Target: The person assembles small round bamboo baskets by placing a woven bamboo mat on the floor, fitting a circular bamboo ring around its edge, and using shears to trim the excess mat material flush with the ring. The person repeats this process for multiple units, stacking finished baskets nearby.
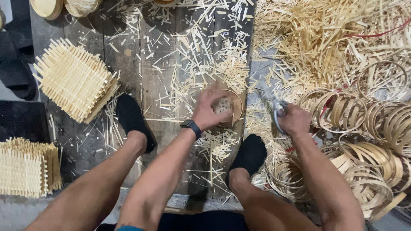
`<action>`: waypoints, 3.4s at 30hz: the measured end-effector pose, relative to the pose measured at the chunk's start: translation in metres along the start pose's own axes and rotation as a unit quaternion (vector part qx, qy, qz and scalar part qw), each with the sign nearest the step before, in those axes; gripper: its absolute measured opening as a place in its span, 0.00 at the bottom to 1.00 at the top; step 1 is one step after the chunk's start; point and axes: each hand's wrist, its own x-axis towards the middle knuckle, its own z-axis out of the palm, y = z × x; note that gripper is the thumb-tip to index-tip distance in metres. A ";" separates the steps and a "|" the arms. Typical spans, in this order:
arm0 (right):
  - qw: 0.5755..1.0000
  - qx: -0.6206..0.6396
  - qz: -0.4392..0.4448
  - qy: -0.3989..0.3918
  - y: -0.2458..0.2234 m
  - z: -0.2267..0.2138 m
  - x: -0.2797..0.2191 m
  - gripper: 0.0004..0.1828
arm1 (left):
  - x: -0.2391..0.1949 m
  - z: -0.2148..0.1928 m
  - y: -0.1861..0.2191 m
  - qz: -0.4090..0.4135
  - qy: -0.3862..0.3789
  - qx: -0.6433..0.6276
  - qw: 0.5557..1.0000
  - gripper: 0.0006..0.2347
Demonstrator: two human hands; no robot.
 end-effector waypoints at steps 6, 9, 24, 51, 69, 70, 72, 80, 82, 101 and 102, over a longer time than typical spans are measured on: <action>0.992 0.076 0.061 0.084 -0.028 0.008 0.001 0.39 | 0.037 0.007 -0.021 -0.281 0.004 -0.028 0.959 0.19; 0.945 0.088 -0.144 0.281 -0.035 0.013 -0.031 0.35 | 0.036 0.006 -0.010 -0.174 -0.056 -0.123 0.975 0.14; 0.846 0.523 -0.105 0.015 -0.089 0.031 -0.040 0.09 | 0.020 0.037 0.004 -0.167 0.025 -0.148 0.974 0.09; 0.731 0.655 -0.083 -0.169 -0.095 0.019 -0.096 0.21 | -0.056 0.013 -0.003 -0.073 0.084 -0.082 0.990 0.15; 0.567 0.787 -0.127 -0.206 -0.120 0.012 -0.111 0.19 | 0.020 -0.008 -0.008 -0.251 0.040 -0.145 0.956 0.31; 0.565 0.790 -0.144 -0.189 -0.112 0.013 -0.112 0.19 | 0.027 -0.027 -0.013 -0.184 0.058 -0.100 0.976 0.32; 0.559 0.795 -0.175 -0.157 -0.097 0.013 -0.113 0.20 | 0.048 -0.071 -0.015 -0.279 0.022 -0.127 0.952 0.29; 0.544 0.808 -0.170 -0.146 -0.105 0.010 -0.121 0.22 | 0.078 -0.173 0.007 -0.194 0.065 -0.634 0.746 0.25; 0.552 0.797 -0.184 -0.162 -0.116 0.005 -0.126 0.23 | 0.054 -0.125 0.010 -0.251 -0.085 -0.445 0.855 0.19; 0.745 0.646 -0.094 -0.135 -0.145 0.052 -0.096 0.20 | -0.037 -0.246 -0.116 -0.184 0.278 0.233 0.914 0.28; 0.736 0.655 -0.100 -0.140 -0.143 0.053 -0.095 0.20 | -0.045 -0.271 -0.125 -0.114 0.356 0.367 0.851 0.36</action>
